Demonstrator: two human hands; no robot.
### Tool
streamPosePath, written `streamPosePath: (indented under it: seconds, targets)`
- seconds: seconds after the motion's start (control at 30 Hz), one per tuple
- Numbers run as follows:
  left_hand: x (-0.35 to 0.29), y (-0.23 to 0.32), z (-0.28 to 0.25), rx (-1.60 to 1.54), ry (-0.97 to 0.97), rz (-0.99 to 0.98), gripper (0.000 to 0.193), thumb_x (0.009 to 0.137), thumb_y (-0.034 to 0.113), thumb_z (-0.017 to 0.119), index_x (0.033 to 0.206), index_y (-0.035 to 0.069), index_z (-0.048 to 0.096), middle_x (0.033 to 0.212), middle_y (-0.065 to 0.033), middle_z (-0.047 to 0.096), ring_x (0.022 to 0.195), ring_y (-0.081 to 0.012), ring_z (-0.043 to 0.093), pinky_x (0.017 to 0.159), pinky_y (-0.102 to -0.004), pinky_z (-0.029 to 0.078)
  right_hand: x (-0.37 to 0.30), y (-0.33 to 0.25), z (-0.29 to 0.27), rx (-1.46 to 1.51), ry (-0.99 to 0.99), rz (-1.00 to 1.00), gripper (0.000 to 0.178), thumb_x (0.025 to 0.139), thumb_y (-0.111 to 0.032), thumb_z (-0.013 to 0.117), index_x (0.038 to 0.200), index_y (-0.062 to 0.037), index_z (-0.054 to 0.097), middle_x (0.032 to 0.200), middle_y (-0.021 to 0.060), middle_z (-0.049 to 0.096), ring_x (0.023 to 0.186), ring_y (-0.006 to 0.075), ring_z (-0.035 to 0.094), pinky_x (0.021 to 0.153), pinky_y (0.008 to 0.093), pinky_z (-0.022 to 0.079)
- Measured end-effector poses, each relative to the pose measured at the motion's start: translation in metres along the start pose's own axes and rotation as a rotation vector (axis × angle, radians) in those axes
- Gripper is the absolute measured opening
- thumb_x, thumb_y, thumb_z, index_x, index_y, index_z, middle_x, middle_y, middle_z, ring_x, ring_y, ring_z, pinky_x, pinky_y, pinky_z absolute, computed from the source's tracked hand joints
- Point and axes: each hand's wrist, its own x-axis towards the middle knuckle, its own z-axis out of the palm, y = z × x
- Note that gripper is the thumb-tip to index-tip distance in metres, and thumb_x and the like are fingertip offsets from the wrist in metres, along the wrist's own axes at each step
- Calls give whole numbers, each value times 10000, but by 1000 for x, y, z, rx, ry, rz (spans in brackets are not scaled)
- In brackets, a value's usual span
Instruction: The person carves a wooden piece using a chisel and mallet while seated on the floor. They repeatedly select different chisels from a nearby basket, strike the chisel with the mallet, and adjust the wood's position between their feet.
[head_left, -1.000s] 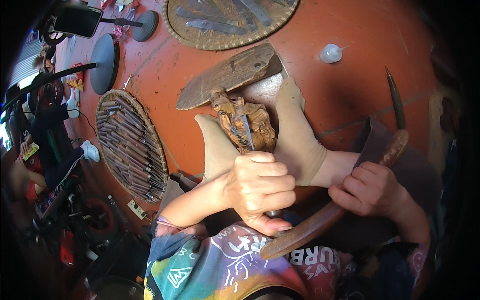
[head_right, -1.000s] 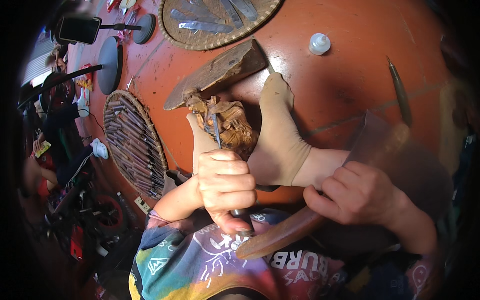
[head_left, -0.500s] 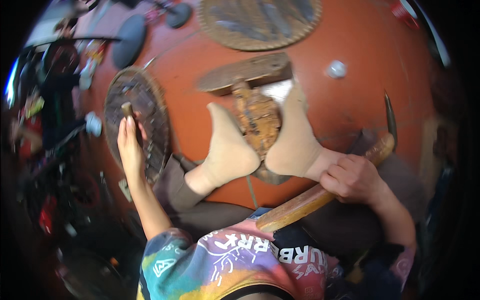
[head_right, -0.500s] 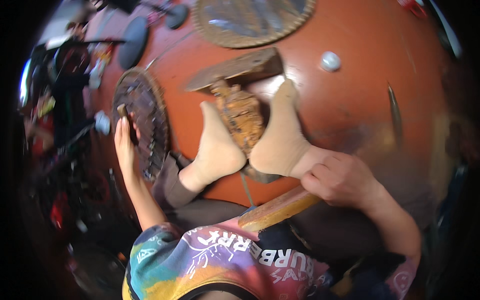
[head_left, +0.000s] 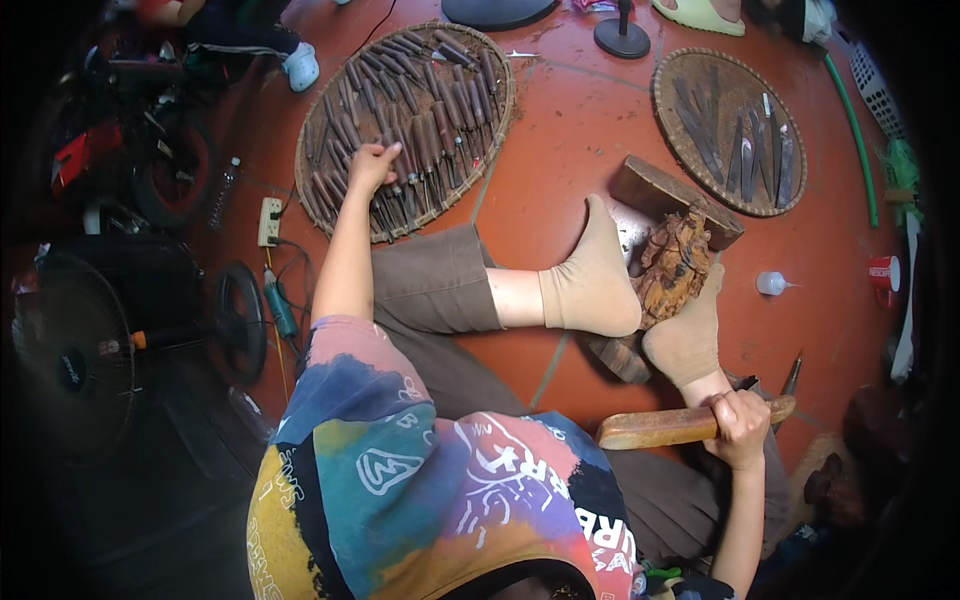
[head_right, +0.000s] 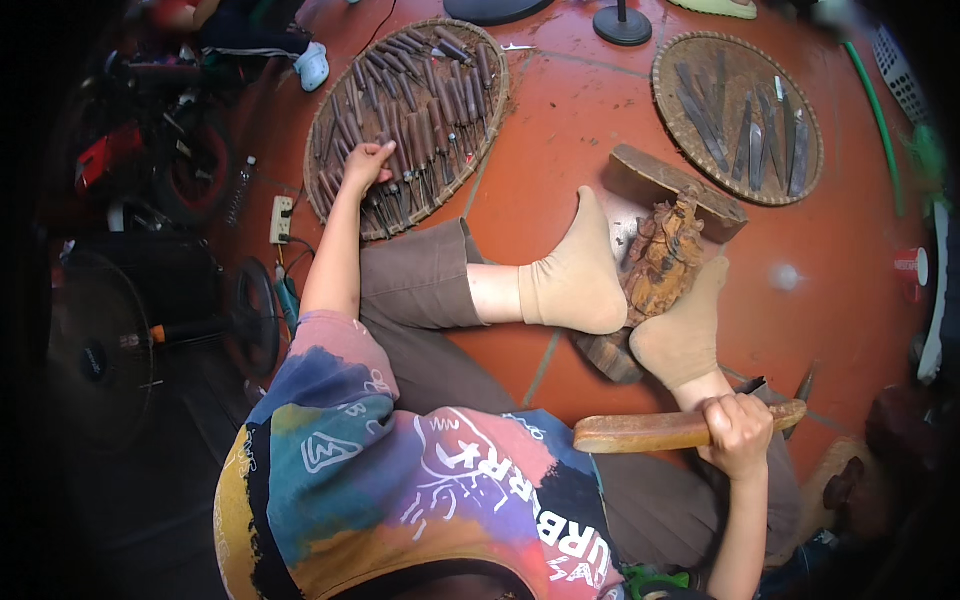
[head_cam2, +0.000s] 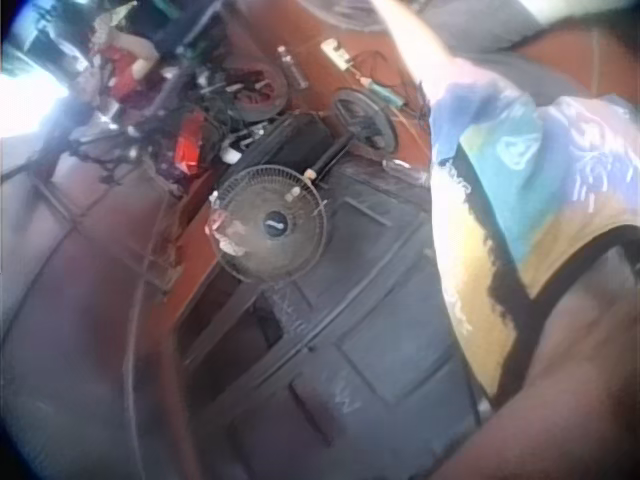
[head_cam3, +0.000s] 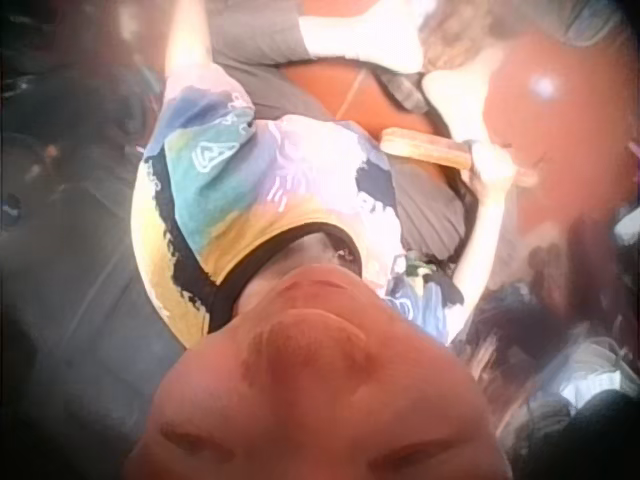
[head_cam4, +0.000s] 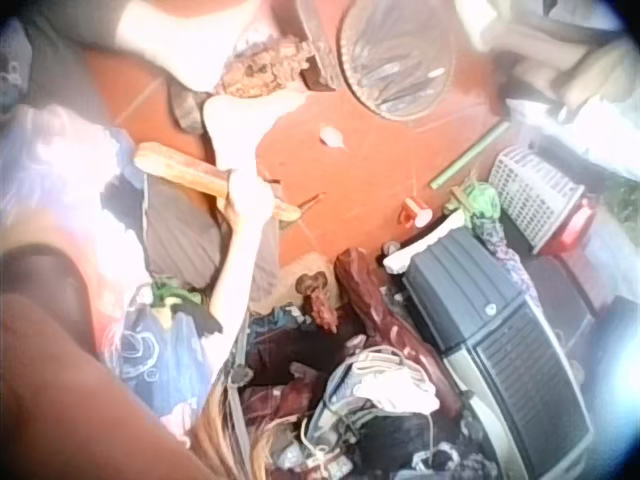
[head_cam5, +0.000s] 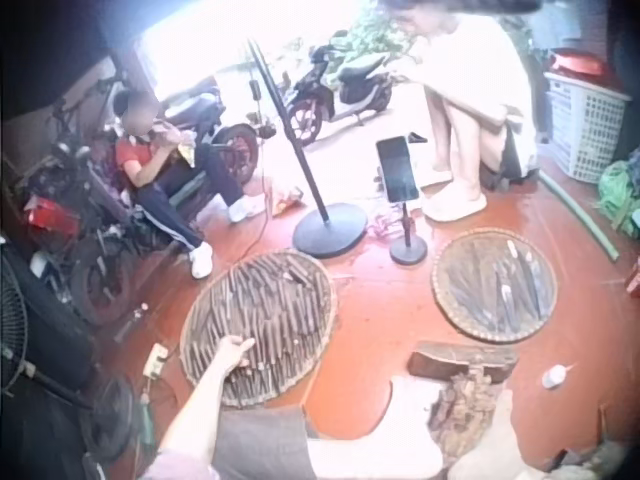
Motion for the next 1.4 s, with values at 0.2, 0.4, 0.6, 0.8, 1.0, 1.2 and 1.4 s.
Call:
streamPosePath:
  seconds: [0.2,0.4,0.6,0.8,1.0,1.2,1.4]
  targets:
    - [16,-62,-81,-322,97,-294,402,960,315,613,1135,-46,627,895,-176,724,633,-194,708,489,-237,553,-3,-3,11,-88,34,-63,247,592,-132,681,785,-36,561,658,101,502,555,292,521,527,396,407]
    - [21,-83,-139,-241,63,-299,307,946,251,647,1099,-14,627,884,-140,718,694,-182,710,564,-243,586,-16,-3,16,-122,63,-67,250,653,-199,653,819,-21,598,682,117,525,561,291,543,519,388,419]
    - [34,-88,-54,81,-394,-78,398,859,325,760,679,48,538,590,-75,572,429,-176,566,414,-282,480,-7,8,2,-150,-9,-105,236,605,-233,660,804,-121,596,713,26,548,639,221,574,564,351,456]
    - [38,-59,-57,167,-95,-58,283,900,183,684,1007,-20,518,764,-138,607,487,-203,597,427,-352,494,-26,11,22,-224,142,-124,146,642,-185,641,766,-147,573,658,-14,459,610,142,522,529,276,425]
    - [-113,164,8,-104,-317,365,494,950,179,627,1404,47,481,812,-12,579,643,-89,582,552,-204,440,-15,13,-13,-161,163,-151,126,665,-122,669,729,-134,561,661,-13,439,592,140,490,545,272,438]
    - [-301,286,126,12,-1089,1486,402,907,426,601,1059,62,678,860,-49,639,634,-170,612,584,-298,513,4,48,-45,-108,359,-144,214,646,-14,737,744,-94,565,693,20,514,618,194,537,586,335,489]
    - [-343,277,203,-136,-1337,1771,394,768,494,706,695,133,564,698,20,465,610,-138,523,484,-276,427,-13,68,-32,-33,301,-62,257,577,3,747,746,-47,560,624,52,500,576,216,522,505,345,440]
